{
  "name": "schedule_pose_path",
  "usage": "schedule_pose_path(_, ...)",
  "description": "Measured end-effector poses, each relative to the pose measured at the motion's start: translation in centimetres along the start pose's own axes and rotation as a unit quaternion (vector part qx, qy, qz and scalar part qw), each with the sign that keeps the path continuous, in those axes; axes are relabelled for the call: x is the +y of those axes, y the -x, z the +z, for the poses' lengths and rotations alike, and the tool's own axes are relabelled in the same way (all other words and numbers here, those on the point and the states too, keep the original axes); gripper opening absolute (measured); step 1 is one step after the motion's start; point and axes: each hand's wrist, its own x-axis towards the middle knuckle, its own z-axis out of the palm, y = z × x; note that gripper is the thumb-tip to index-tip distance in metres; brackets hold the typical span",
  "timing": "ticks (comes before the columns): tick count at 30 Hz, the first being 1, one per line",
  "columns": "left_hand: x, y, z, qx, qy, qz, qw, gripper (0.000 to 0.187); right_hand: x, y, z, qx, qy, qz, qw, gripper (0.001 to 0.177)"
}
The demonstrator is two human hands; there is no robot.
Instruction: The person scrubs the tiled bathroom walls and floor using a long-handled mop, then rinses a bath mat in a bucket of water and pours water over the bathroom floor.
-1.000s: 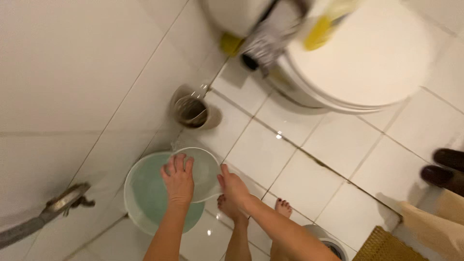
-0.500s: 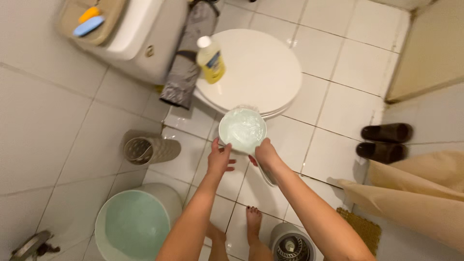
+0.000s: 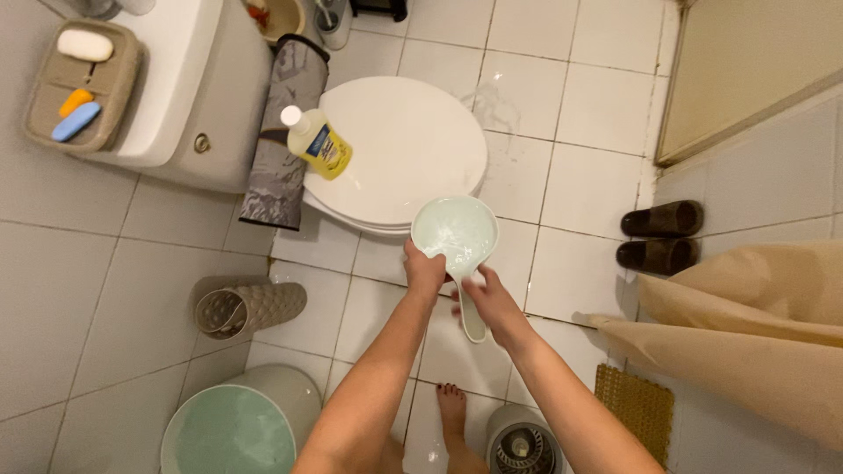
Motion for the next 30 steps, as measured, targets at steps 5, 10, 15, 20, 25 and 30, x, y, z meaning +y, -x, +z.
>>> schedule_pose_path(5,1.2,0.9,3.5,-0.082,0.137,-0.037,0.986,0.083,-0.5,4.2,-3.7,-0.014,-0.050,0.079,0.996,0.068)
schedule_pose_path(10,1.7,-0.6,6.6,-0.235,0.187,-0.086,0.950,0.065,-0.4,-0.1,-9.2,0.047,-0.098,0.041,0.993,0.067)
schedule_pose_path(15,-0.5,-3.1,6.0,-0.163,-0.010,0.060,0.985,0.053,-3.6,-6.8,-14.5,0.135,-0.112,0.002,0.984,0.072)
schedule_pose_path(20,0.8,-2.6,2.4,-0.109,-0.065,0.122,0.984,0.049,-8.5,-15.9,-17.4,0.196,0.099,-0.052,0.974,0.051)
schedule_pose_path(25,3.2,-2.7,1.1,-0.099,-0.064,0.124,0.985,0.049,-13.2,-17.8,-17.3,0.265,0.220,-0.038,0.938,0.044)
schedule_pose_path(30,3.8,-3.0,1.5,-0.096,-0.063,0.085,0.990,0.050,-15.3,-16.3,-15.9,0.197,-0.036,-0.059,0.978,0.063)
